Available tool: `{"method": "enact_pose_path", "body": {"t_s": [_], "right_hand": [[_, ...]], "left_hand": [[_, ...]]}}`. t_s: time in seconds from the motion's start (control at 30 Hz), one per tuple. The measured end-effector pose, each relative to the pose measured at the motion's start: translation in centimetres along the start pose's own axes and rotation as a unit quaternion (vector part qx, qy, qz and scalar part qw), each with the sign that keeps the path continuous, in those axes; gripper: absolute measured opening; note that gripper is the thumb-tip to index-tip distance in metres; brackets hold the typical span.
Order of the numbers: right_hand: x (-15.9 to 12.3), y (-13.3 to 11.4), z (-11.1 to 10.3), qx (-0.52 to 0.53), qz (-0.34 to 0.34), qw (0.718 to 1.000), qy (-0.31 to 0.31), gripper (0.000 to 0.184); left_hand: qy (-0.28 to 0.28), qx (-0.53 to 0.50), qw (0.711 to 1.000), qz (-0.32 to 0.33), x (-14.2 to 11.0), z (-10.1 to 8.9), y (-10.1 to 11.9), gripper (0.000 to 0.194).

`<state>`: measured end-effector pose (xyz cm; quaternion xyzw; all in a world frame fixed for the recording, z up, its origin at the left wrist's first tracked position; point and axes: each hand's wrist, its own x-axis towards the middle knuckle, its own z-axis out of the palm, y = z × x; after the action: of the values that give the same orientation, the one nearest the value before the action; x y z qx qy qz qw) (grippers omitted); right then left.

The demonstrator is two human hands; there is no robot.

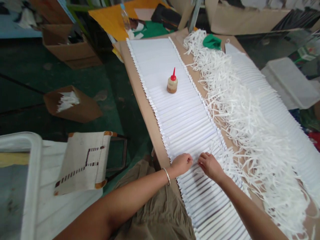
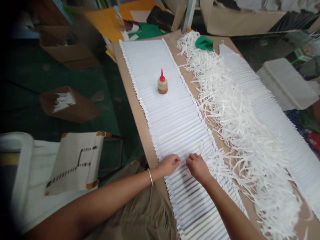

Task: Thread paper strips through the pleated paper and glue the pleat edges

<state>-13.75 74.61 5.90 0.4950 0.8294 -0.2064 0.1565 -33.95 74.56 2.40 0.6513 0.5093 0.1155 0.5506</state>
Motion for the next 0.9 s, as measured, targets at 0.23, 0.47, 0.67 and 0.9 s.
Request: {"method": "enact_pose_path", "body": {"t_s": [0.23, 0.47, 0.67, 0.9], "right_hand": [[-0.9, 0.1, -0.2, -0.025, -0.04, 0.998, -0.042, 0.018], [-0.8, 0.4, 0.3, 0.081, -0.043, 0.993, 0.079, 0.014], [1.9, -0.5, -2.4, 0.249, -0.039, 0.959, 0.131, 0.008], [3.1, -1.8, -3.3, 0.319, -0.008, 0.943, 0.098, 0.01]], "left_hand": [[0.009, -0.009, 1.0, -0.013, -0.1, -1.5, -0.1, 0.02], [-0.001, -0.122, 0.992, -0.044, -0.4, -2.0, -1.0, 0.022], [-0.023, -0.189, 0.982, 0.017, 0.1, -4.2, 0.5, 0.032], [0.038, -0.088, 0.993, 0.071, -0.2, -7.1, 0.3, 0.024]]}}
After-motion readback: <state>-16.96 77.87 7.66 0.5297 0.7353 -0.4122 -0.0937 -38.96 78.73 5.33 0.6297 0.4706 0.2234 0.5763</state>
